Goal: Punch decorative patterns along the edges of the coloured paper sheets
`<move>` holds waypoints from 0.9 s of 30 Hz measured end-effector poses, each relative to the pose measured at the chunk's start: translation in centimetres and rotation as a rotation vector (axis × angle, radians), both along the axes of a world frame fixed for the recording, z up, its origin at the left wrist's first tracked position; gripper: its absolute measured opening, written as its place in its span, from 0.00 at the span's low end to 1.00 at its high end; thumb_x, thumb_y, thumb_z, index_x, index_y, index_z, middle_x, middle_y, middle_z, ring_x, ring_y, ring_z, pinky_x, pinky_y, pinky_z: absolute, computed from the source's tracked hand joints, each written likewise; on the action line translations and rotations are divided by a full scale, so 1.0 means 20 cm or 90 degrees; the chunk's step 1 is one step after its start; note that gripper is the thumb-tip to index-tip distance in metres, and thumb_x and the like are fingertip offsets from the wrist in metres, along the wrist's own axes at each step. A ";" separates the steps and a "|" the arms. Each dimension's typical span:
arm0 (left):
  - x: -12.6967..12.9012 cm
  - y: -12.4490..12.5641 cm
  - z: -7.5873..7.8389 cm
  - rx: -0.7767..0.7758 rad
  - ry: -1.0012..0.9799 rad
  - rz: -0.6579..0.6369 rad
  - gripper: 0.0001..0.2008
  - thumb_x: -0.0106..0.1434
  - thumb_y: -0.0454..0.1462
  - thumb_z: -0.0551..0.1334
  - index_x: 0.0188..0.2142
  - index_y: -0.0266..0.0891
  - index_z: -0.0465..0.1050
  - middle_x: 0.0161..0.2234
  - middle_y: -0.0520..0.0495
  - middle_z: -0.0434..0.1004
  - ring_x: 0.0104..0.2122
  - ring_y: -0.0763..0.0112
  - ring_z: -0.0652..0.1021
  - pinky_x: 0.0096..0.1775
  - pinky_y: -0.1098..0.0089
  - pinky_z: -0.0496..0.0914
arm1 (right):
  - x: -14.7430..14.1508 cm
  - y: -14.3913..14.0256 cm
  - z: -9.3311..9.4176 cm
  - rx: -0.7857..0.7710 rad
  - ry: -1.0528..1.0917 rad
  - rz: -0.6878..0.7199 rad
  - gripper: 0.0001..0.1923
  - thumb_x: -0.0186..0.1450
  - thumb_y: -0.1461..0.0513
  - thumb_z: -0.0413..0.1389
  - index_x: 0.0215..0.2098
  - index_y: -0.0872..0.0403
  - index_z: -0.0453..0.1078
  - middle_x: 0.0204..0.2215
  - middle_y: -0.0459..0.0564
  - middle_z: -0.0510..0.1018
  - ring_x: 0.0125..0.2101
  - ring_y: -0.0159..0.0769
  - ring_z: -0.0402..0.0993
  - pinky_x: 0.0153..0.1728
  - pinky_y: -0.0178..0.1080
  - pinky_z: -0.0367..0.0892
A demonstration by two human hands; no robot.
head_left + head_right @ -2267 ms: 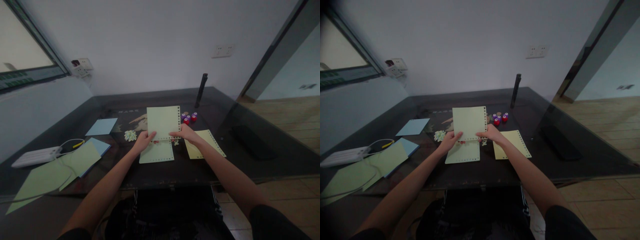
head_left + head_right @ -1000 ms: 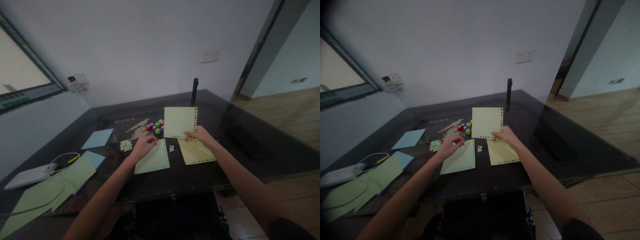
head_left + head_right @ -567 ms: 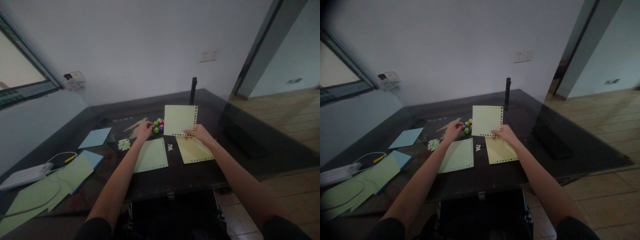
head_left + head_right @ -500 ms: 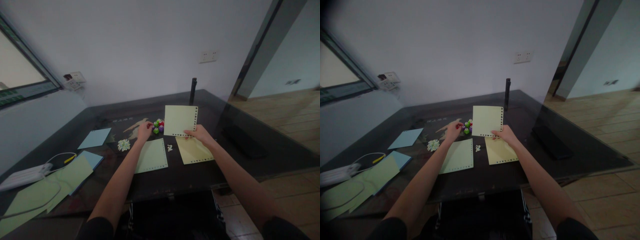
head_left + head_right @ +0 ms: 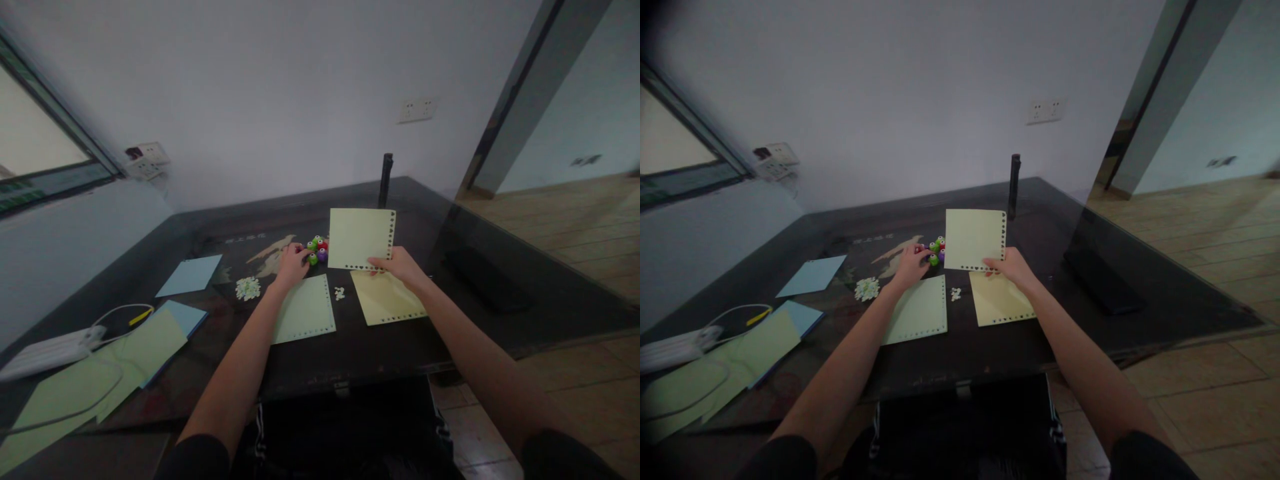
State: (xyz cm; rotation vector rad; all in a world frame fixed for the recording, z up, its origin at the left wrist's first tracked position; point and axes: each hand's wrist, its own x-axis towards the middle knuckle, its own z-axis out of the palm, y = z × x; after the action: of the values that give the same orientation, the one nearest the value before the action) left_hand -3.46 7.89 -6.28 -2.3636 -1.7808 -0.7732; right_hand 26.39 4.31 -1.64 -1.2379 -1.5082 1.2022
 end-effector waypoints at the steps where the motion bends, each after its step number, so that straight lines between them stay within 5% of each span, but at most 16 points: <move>1: -0.01 0.00 0.00 -0.001 0.011 0.001 0.17 0.55 0.34 0.60 0.45 0.45 0.74 0.46 0.43 0.64 0.48 0.57 0.66 0.49 0.58 0.63 | 0.00 0.00 0.00 0.002 0.001 0.001 0.08 0.52 0.61 0.61 0.26 0.60 0.73 0.24 0.54 0.79 0.23 0.36 0.75 0.30 0.40 0.71; 9: -0.01 -0.02 0.04 -0.025 0.058 -0.004 0.16 0.53 0.44 0.65 0.41 0.43 0.73 0.47 0.42 0.64 0.49 0.55 0.65 0.50 0.57 0.61 | 0.00 0.02 -0.02 -0.002 0.001 -0.003 0.07 0.52 0.62 0.61 0.27 0.59 0.73 0.24 0.54 0.79 0.22 0.35 0.74 0.29 0.40 0.72; 15: 0.00 -0.03 0.09 -0.023 -0.033 -0.033 0.12 0.51 0.40 0.67 0.35 0.39 0.72 0.44 0.41 0.67 0.47 0.56 0.68 0.50 0.58 0.63 | 0.00 0.00 -0.01 0.003 0.024 -0.009 0.08 0.51 0.61 0.62 0.28 0.59 0.74 0.25 0.54 0.80 0.22 0.36 0.75 0.28 0.41 0.73; 22: 0.08 -0.13 0.26 -0.127 -0.529 -0.062 0.18 0.57 0.39 0.61 0.46 0.38 0.63 0.30 0.51 0.73 0.26 0.73 0.73 0.31 0.71 0.67 | 0.01 0.00 0.00 0.002 0.075 -0.039 0.11 0.51 0.60 0.62 0.30 0.60 0.74 0.26 0.54 0.80 0.21 0.35 0.75 0.25 0.39 0.73; 27: 0.20 -0.32 0.23 -0.353 -0.796 -0.141 0.20 0.52 0.35 0.66 0.46 0.37 0.70 0.32 0.50 0.74 0.24 0.81 0.70 0.29 0.75 0.66 | 0.00 0.00 -0.02 -0.019 0.136 -0.030 0.13 0.50 0.62 0.63 0.34 0.59 0.74 0.33 0.55 0.81 0.26 0.38 0.77 0.30 0.42 0.75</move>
State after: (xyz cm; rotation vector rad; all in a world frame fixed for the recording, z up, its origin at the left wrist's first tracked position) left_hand 0.56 1.49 -1.65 -2.5923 -2.2871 -2.4731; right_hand 26.35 4.30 -2.01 -1.1194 -1.3021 1.2855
